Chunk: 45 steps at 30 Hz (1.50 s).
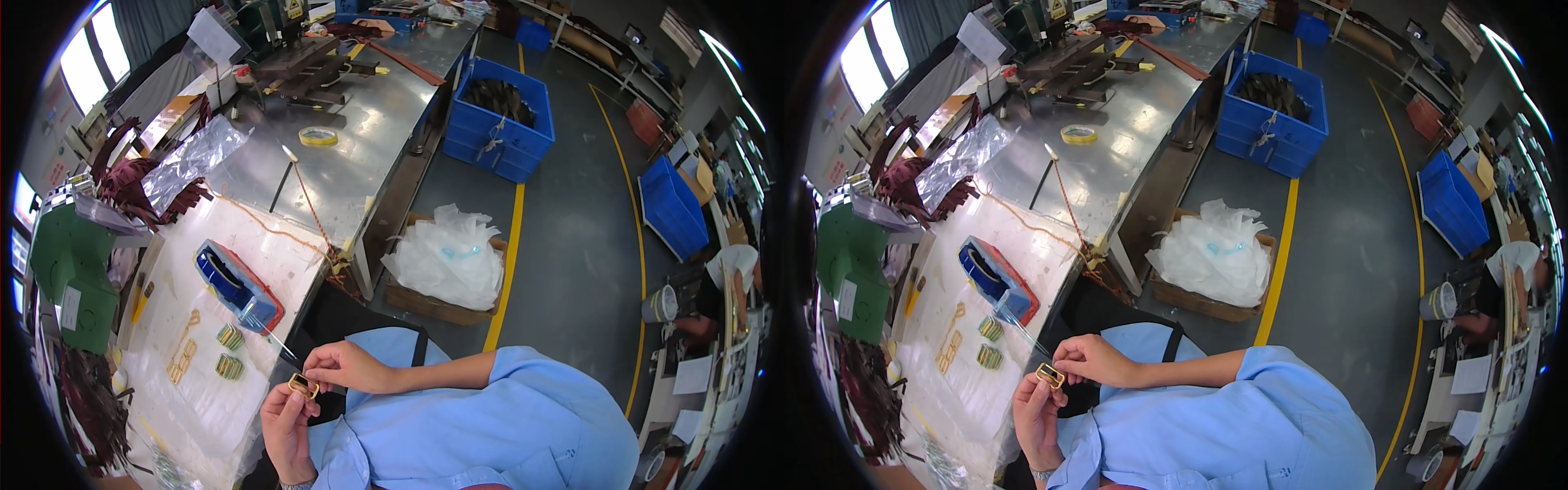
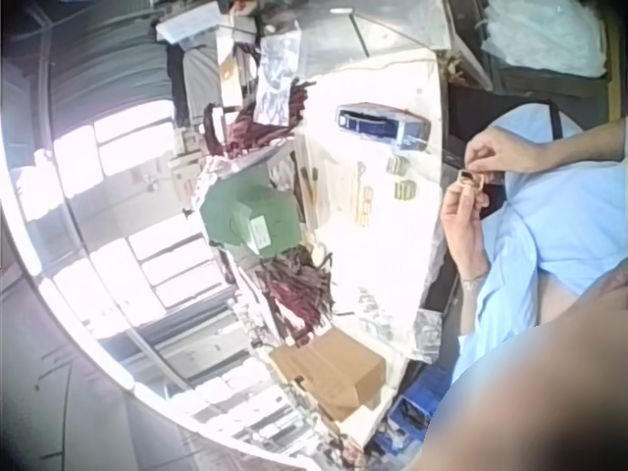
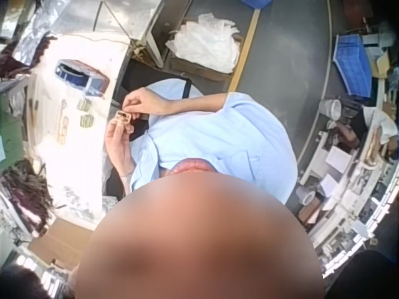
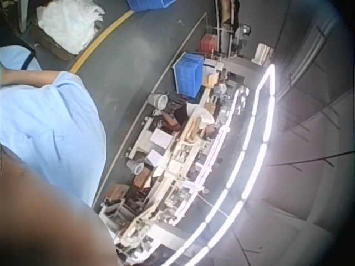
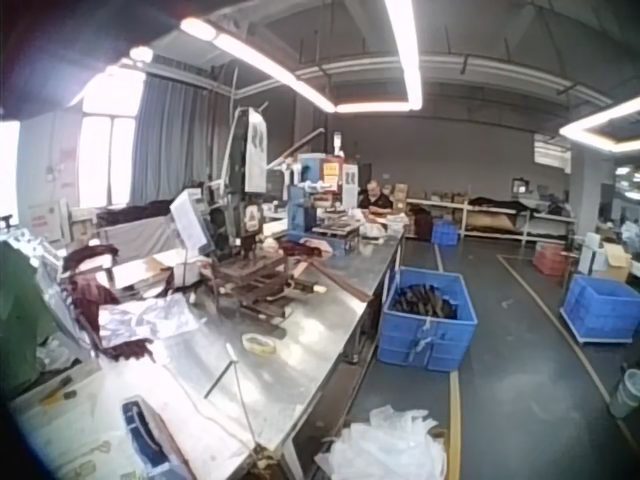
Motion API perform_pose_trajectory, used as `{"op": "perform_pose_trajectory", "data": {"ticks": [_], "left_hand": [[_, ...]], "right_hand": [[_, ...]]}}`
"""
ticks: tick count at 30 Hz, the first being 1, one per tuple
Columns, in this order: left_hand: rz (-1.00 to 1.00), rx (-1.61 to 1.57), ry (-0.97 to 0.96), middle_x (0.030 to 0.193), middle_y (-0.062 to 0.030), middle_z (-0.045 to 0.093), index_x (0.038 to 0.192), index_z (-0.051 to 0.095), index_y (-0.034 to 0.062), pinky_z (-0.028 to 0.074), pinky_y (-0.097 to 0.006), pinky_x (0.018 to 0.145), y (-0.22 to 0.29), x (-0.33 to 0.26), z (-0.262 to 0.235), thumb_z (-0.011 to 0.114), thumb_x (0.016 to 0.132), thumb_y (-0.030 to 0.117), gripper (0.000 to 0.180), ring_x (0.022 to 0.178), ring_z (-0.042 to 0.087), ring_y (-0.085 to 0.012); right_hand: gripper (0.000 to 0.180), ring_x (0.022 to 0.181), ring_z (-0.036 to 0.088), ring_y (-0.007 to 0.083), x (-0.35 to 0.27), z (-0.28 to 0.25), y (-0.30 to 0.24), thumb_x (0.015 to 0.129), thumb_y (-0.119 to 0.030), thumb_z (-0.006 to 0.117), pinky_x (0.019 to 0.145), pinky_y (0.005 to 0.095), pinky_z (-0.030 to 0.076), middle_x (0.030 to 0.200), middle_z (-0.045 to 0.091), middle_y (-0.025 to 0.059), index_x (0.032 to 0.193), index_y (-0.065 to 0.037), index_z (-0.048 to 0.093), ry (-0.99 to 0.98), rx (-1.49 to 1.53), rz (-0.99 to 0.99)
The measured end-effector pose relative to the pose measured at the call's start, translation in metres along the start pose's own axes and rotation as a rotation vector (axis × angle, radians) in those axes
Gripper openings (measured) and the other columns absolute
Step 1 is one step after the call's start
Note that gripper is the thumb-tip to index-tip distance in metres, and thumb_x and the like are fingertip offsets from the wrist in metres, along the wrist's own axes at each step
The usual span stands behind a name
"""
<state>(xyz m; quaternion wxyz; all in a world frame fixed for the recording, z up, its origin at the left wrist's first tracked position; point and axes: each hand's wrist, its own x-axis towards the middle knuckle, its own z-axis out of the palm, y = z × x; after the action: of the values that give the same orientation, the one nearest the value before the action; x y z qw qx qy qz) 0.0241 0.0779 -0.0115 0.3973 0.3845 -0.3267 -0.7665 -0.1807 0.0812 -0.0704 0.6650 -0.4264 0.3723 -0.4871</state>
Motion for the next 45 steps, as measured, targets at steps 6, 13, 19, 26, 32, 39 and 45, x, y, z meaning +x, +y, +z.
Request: {"op": "perform_pose_trajectory", "data": {"ticks": [6,13,19,26,32,39,45], "left_hand": [[-0.018,0.067,-0.026,0.101,-0.0115,0.074,0.108,0.068,-0.0029,0.057,-0.030,0.072,0.007,0.001,-0.004,0.069,0.104,0.007,0.011,0.078,0.067,-0.0146],[0.006,0.037,0.033,0.098,-0.0104,0.074,0.109,0.069,-0.0025,0.058,-0.029,0.071,0.003,-0.008,-0.004,0.070,0.103,0.008,0.012,0.078,0.068,-0.0144],[0.015,0.148,0.058,0.092,-0.0051,0.071,0.112,0.071,-0.0016,0.055,-0.027,0.073,0.015,0.001,0.003,0.071,0.103,0.010,0.014,0.080,0.066,-0.0119],[0.042,0.260,0.150,0.093,0.0004,0.073,0.109,0.077,-0.0003,0.048,-0.023,0.072,0.020,-0.001,-0.001,0.077,0.100,0.013,0.017,0.079,0.060,-0.0061],[0.021,0.332,0.094,0.097,-0.0021,0.077,0.109,0.078,-0.0012,0.050,-0.021,0.077,0.026,0.002,0.002,0.078,0.099,0.013,0.017,0.084,0.063,-0.0052],[-0.003,0.370,0.072,0.092,0.0014,0.073,0.106,0.078,0.0002,0.046,-0.021,0.073,0.030,0.014,0.010,0.079,0.098,0.014,0.016,0.079,0.057,-0.0047],[-0.020,0.406,0.089,0.088,0.0029,0.071,0.103,0.078,0.0009,0.046,-0.021,0.072,0.029,0.022,0.010,0.080,0.097,0.015,0.015,0.078,0.057,-0.0042]], "right_hand": [[0.016,0.078,0.069,0.0078,-0.002,0.000,-0.002,0.108,-0.012,0.066,0.072,0.0230,0.057,0.092,0.077,0.0050,0.113,0.003,0.069,-0.005,0.002,-0.002],[0.016,0.080,0.068,0.0077,-0.002,0.007,-0.001,0.108,-0.011,0.066,0.073,0.0231,0.056,0.093,0.076,0.0046,0.114,0.003,0.069,-0.041,0.004,0.027],[0.013,0.085,0.071,0.0100,-0.005,0.001,-0.014,0.107,-0.005,0.064,0.079,0.0248,0.059,0.097,0.077,0.0077,0.117,0.003,0.068,0.020,0.047,0.031],[0.015,0.087,0.072,0.0111,-0.003,0.004,-0.021,0.107,-0.002,0.063,0.081,0.0264,0.060,0.102,0.078,0.0112,0.119,0.006,0.067,0.008,-0.009,0.089],[0.020,0.089,0.073,0.0116,-0.011,0.007,-0.023,0.107,-0.003,0.063,0.083,0.0266,0.060,0.105,0.078,0.0113,0.124,0.007,0.067,0.011,-0.033,0.095],[0.023,0.090,0.074,0.0117,-0.010,0.007,-0.023,0.106,-0.002,0.064,0.082,0.0262,0.060,0.107,0.079,0.0102,0.127,0.007,0.068,0.020,-0.040,0.082],[0.026,0.089,0.074,0.0109,-0.009,0.006,-0.023,0.105,-0.002,0.063,0.080,0.0257,0.060,0.106,0.080,0.0104,0.128,0.007,0.069,0.035,-0.057,0.073]]}}
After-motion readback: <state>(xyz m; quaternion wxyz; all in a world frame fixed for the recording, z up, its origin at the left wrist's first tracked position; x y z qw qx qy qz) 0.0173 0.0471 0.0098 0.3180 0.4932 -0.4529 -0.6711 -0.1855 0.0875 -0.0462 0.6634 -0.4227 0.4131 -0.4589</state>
